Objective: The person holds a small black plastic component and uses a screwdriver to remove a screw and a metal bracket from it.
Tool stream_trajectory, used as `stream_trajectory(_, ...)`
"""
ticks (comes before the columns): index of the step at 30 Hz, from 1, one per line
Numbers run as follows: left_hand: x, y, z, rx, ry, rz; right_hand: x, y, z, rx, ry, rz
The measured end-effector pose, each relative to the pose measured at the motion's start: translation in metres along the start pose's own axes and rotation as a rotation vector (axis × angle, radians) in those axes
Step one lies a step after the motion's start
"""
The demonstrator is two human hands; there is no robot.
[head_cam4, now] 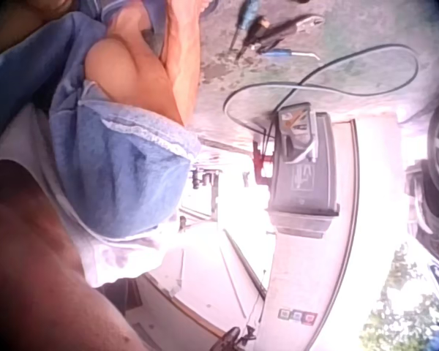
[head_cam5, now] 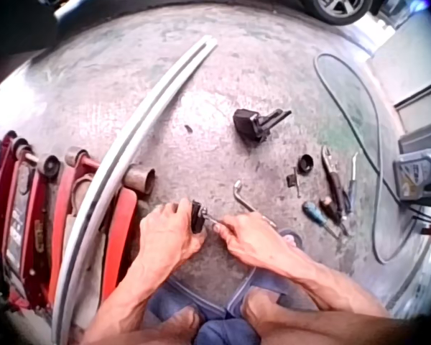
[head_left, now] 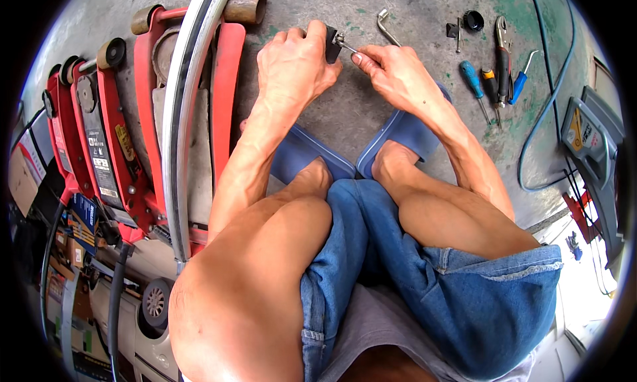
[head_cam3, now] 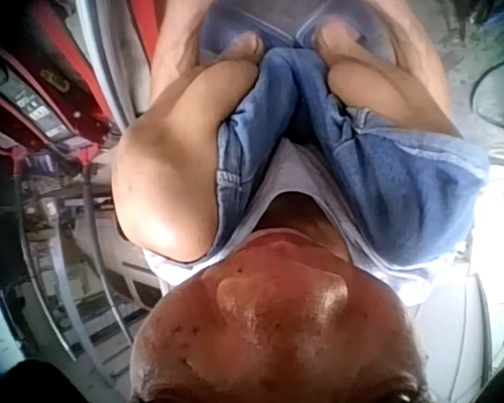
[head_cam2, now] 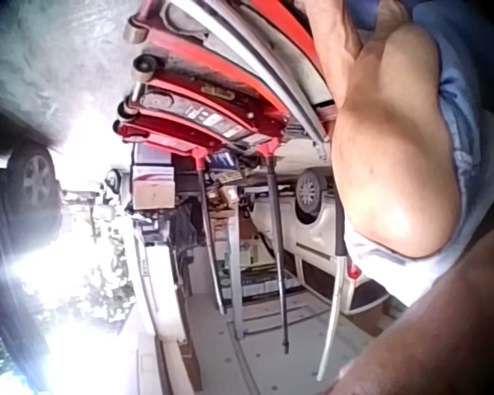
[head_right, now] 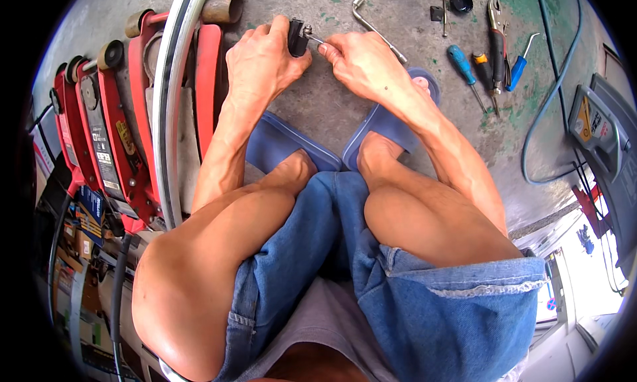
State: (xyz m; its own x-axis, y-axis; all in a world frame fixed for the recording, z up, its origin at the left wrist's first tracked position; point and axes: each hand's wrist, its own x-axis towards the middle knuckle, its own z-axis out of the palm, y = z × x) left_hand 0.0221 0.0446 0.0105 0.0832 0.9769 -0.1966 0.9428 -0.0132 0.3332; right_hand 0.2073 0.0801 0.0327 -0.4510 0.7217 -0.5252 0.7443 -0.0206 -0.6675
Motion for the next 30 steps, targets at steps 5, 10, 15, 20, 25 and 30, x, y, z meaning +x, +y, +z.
stream_trajectory(5, 0.0, 0.004, 0.008, -0.011, 0.024, 0.044, 0.002, 0.016, 0.002, 0.001, -0.046, 0.03)
stream_trajectory(10, -0.001, 0.003, 0.009, 0.008, 0.038, 0.067, 0.001, 0.019, 0.011, 0.078, 0.007, 0.031)
stream_trajectory(15, -0.007, 0.004, 0.013, 0.028, 0.098, 0.071, 0.002, 0.002, 0.008, 0.047, 0.004, 0.089)
stream_trajectory(20, -0.007, 0.001, 0.014, 0.063, 0.122, 0.076, 0.006, 0.011, 0.013, 0.086, 0.013, 0.035)
stream_trajectory(25, -0.011, -0.005, 0.025, 0.072, 0.131, 0.104, 0.007, 0.024, 0.03, 0.081, 0.047, -0.016)
stream_trajectory(30, -0.007, -0.004, 0.029, 0.091, 0.11, 0.102, 0.014, 0.045, 0.049, -0.012, 0.177, -0.144)
